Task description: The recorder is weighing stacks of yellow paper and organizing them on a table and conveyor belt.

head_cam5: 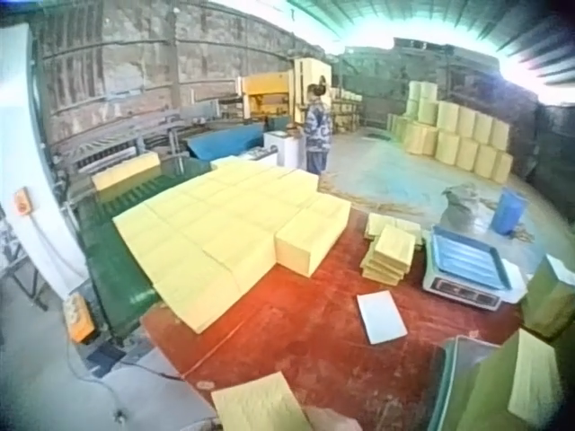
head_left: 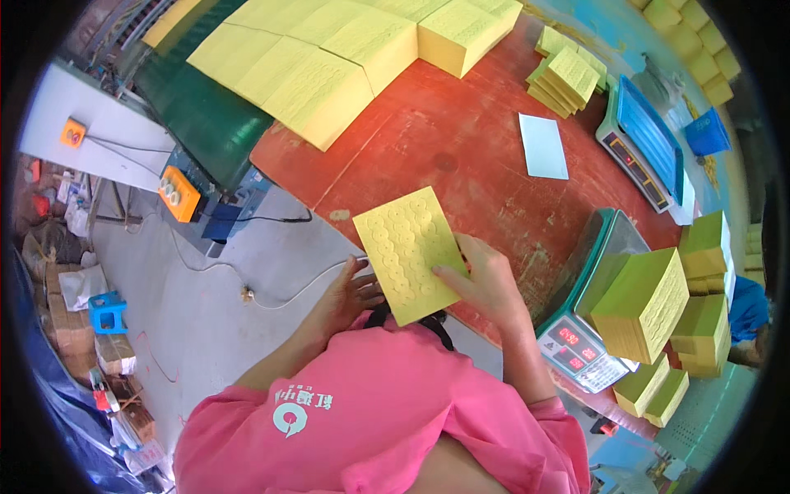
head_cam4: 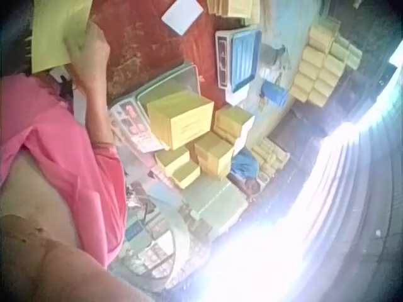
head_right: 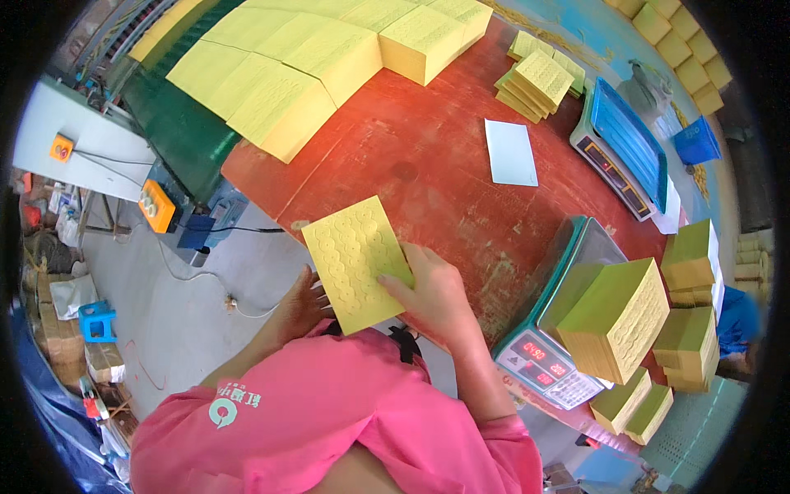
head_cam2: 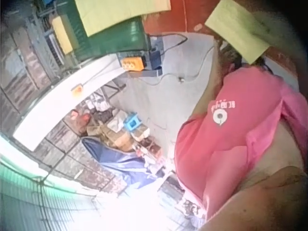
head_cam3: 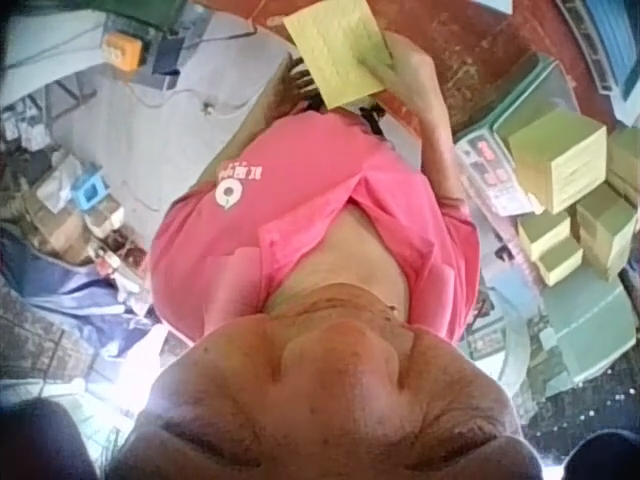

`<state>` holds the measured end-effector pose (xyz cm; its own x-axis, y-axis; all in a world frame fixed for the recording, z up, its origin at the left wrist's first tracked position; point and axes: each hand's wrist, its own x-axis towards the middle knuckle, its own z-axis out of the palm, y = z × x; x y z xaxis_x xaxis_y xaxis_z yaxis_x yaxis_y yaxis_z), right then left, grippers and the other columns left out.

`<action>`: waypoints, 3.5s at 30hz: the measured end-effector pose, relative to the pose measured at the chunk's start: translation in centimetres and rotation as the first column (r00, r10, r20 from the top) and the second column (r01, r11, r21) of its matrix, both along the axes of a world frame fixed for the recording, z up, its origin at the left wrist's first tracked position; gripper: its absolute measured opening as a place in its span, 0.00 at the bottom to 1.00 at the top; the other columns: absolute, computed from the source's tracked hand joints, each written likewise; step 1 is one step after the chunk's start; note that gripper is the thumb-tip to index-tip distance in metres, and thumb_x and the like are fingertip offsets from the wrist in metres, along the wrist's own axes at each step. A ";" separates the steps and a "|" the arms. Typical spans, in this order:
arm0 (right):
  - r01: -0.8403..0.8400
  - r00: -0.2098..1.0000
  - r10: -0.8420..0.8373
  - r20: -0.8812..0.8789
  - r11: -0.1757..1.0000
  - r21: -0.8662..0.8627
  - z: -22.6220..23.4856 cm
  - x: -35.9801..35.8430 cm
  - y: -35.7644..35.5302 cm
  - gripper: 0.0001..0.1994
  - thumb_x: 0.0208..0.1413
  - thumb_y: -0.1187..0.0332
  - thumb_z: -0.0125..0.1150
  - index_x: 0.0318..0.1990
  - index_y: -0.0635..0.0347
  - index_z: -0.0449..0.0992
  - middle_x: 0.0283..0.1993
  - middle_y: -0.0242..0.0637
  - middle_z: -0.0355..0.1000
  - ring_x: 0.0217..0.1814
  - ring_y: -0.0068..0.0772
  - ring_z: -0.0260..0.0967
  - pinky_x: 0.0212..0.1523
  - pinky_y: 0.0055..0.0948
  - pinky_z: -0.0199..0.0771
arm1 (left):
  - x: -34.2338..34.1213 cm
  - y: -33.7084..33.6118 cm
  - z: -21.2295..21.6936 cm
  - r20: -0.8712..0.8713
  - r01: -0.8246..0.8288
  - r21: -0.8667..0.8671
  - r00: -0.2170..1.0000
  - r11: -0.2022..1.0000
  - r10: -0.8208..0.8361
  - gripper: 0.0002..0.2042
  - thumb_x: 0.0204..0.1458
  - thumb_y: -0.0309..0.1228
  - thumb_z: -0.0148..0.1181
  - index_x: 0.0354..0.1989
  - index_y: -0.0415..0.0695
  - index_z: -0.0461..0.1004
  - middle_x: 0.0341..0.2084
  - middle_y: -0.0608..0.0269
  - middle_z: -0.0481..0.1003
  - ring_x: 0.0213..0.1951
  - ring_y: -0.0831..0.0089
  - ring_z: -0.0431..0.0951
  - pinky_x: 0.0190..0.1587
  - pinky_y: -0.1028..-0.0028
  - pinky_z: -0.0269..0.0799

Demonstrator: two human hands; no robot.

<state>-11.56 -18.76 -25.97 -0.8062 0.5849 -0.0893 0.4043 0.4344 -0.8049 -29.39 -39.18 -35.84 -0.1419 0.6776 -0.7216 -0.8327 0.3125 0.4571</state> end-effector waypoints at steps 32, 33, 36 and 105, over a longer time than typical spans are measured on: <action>0.263 0.921 -0.360 -0.148 0.856 -0.445 -2.8 7.8 -4.4 0.28 0.61 0.53 0.58 0.58 0.71 0.69 0.44 0.57 0.76 0.45 0.45 0.77 0.42 0.39 0.77 | 1.0 1.1 6.7 -0.370 0.248 0.484 0.927 0.839 -0.062 0.32 0.59 0.52 0.47 0.66 0.43 0.60 0.61 0.54 0.66 0.62 0.61 0.67 0.61 0.58 0.67; 0.228 0.880 -0.426 -0.212 0.769 -0.598 -1.3 8.8 -4.3 0.28 0.62 0.54 0.57 0.60 0.69 0.68 0.44 0.53 0.77 0.43 0.39 0.77 0.39 0.36 0.78 | 1.2 2.3 7.9 -0.373 0.266 0.486 0.925 0.833 -0.078 0.32 0.59 0.52 0.47 0.66 0.43 0.60 0.61 0.54 0.66 0.62 0.61 0.67 0.61 0.58 0.67; 0.314 0.699 -0.522 -0.490 0.839 -0.446 5.1 13.1 -3.5 0.25 0.64 0.58 0.55 0.63 0.67 0.65 0.50 0.44 0.74 0.49 0.31 0.73 0.45 0.31 0.76 | 2.3 9.1 11.9 -0.265 0.415 0.659 0.909 0.627 -0.323 0.27 0.65 0.48 0.40 0.65 0.43 0.61 0.61 0.53 0.67 0.59 0.63 0.71 0.57 0.61 0.72; 0.660 0.168 -0.794 -0.584 0.531 -0.532 2.6 38.6 5.0 0.25 0.69 0.55 0.44 0.63 0.65 0.67 0.62 0.43 0.68 0.64 0.33 0.65 0.64 0.35 0.60 | 30.3 29.7 13.4 -0.488 0.234 0.620 0.863 0.749 0.134 0.29 0.63 0.50 0.47 0.64 0.39 0.62 0.58 0.56 0.68 0.58 0.66 0.69 0.59 0.61 0.65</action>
<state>27.09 -13.80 -23.40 0.1854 0.9770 0.1049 -0.2351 0.1477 -0.9607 0.96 -9.50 -22.46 -0.2875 0.9567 0.0460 -0.4401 -0.1746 0.8808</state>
